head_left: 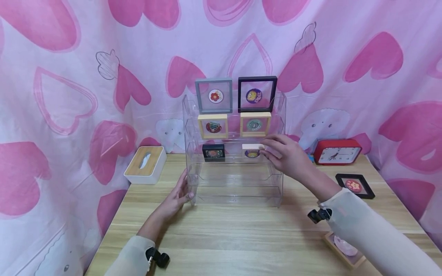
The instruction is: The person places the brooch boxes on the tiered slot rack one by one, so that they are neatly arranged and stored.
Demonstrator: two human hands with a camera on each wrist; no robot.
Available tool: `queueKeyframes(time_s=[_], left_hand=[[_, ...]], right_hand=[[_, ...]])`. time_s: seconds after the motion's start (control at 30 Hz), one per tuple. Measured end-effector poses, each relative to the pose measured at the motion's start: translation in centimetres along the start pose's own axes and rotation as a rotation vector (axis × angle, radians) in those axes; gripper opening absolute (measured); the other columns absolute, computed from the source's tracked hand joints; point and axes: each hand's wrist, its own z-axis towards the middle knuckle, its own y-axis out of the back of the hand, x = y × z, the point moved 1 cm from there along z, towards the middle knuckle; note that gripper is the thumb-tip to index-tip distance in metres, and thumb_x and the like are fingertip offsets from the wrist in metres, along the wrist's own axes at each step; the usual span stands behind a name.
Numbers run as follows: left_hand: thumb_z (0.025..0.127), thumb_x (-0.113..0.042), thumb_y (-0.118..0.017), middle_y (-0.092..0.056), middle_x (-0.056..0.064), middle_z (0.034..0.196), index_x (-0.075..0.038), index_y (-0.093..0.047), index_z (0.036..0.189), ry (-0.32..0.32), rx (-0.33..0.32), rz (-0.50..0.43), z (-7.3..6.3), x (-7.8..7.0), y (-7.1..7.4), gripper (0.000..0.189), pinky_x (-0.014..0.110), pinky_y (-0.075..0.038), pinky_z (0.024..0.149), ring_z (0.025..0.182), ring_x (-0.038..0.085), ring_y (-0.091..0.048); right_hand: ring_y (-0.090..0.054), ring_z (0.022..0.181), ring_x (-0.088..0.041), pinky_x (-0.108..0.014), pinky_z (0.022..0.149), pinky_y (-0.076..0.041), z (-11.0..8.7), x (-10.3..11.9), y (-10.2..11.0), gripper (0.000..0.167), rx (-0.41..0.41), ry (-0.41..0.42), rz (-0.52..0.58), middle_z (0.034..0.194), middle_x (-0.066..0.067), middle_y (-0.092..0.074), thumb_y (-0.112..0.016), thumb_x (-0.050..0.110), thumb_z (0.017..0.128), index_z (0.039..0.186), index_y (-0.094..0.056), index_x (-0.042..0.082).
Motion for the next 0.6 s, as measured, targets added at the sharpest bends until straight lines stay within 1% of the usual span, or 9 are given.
queueKeyframes(time_s=[0.13, 0.23, 0.27, 0.33, 0.43, 0.47, 0.5, 0.57, 0.6], left_hand=[[0.114, -0.004, -0.051, 0.007, 0.016, 0.188, -0.045, 0.006, 0.177, 0.017, -0.011, -0.011, 0.0, 0.1, 0.0, 0.094, 0.065, 0.004, 0.139, 0.174, 0.043, 0.007], [0.114, -0.004, -0.051, 0.006, 0.016, 0.188, -0.047, 0.005, 0.176, 0.024, -0.012, -0.017, 0.1, 0.2, 0.0, 0.095, 0.065, 0.003, 0.139, 0.174, 0.042, 0.007], [0.114, -0.004, -0.051, 0.006, 0.016, 0.188, -0.047, 0.006, 0.176, 0.021, -0.010, -0.016, 0.1, 0.2, 0.1, 0.095, 0.065, 0.003, 0.139, 0.174, 0.042, 0.007], [0.114, -0.004, -0.051, 0.005, 0.016, 0.188, -0.047, 0.006, 0.176, 0.017, -0.006, -0.014, 0.1, 0.3, 0.1, 0.095, 0.065, 0.003, 0.139, 0.174, 0.043, 0.006], [0.114, -0.003, -0.051, 0.005, 0.017, 0.188, -0.047, 0.006, 0.176, 0.007, 0.001, -0.005, 0.1, 0.3, 0.1, 0.095, 0.066, 0.003, 0.138, 0.174, 0.044, 0.006], [0.114, -0.003, -0.051, 0.005, 0.017, 0.188, -0.047, 0.006, 0.176, 0.005, 0.002, -0.004, 0.1, 0.3, 0.1, 0.095, 0.066, 0.003, 0.138, 0.174, 0.044, 0.005], [0.114, -0.003, -0.051, 0.005, 0.017, 0.188, -0.047, 0.006, 0.176, 0.004, 0.003, -0.003, 0.1, 0.3, 0.1, 0.095, 0.066, 0.003, 0.138, 0.174, 0.044, 0.005], [0.114, -0.003, -0.051, 0.005, 0.017, 0.188, -0.047, 0.006, 0.176, 0.002, 0.003, 0.000, 0.1, 0.3, 0.1, 0.095, 0.067, 0.003, 0.138, 0.174, 0.044, 0.005], [0.114, -0.003, -0.051, 0.005, 0.017, 0.188, -0.047, 0.006, 0.176, 0.002, 0.002, 0.001, 0.1, 0.3, 0.1, 0.095, 0.066, 0.003, 0.139, 0.174, 0.044, 0.005]], right_hand=[[-0.076, 0.109, -0.035, -0.053, 0.087, -0.069, -0.4, -0.1, 0.9, 0.044, -0.009, -0.039, 0.028, 0.122, -0.016, -0.075, -0.095, 0.003, 0.084, 0.125, -0.081, 0.006], [-0.075, 0.110, -0.033, -0.049, 0.086, -0.069, -0.7, -0.3, 1.5, 0.043, -0.030, -0.038, 0.037, 0.122, -0.015, -0.076, -0.094, 0.002, 0.084, 0.125, -0.082, 0.005], [-0.075, 0.110, -0.032, -0.042, 0.086, -0.069, -0.9, -0.4, 1.7, 0.043, -0.039, -0.036, 0.038, 0.123, -0.014, -0.077, -0.095, 0.002, 0.084, 0.125, -0.082, 0.006], [-0.075, 0.110, -0.031, -0.023, 0.091, -0.065, -1.2, -0.7, 2.1, 0.044, -0.058, -0.024, 0.042, 0.123, -0.013, -0.077, -0.095, 0.001, 0.083, 0.125, -0.082, 0.007], [-0.075, 0.106, -0.030, 0.000, 0.096, -0.048, -1.8, -1.3, 2.8, 0.049, -0.082, -0.006, 0.052, 0.122, -0.013, -0.077, -0.095, -0.003, 0.080, 0.126, -0.082, 0.007], [-0.076, 0.106, -0.030, 0.004, 0.099, -0.042, -2.0, -1.6, 3.1, 0.050, -0.089, -0.007, 0.055, 0.122, -0.012, -0.077, -0.095, -0.004, 0.079, 0.126, -0.082, 0.008], [-0.076, 0.105, -0.031, 0.005, 0.100, -0.039, -2.3, -1.8, 3.3, 0.052, -0.095, -0.009, 0.056, 0.121, -0.013, -0.077, -0.095, -0.005, 0.078, 0.126, -0.082, 0.008], [-0.076, 0.102, -0.031, 0.006, 0.100, -0.037, -2.8, -2.3, 3.7, 0.052, -0.103, -0.024, 0.047, 0.120, -0.013, -0.077, -0.096, -0.005, 0.077, 0.126, -0.082, 0.008], [-0.076, 0.101, -0.031, 0.006, 0.100, -0.037, -3.2, -2.7, 3.9, 0.050, -0.104, -0.035, 0.042, 0.120, -0.012, -0.077, -0.096, -0.003, 0.079, 0.127, -0.082, 0.008]])
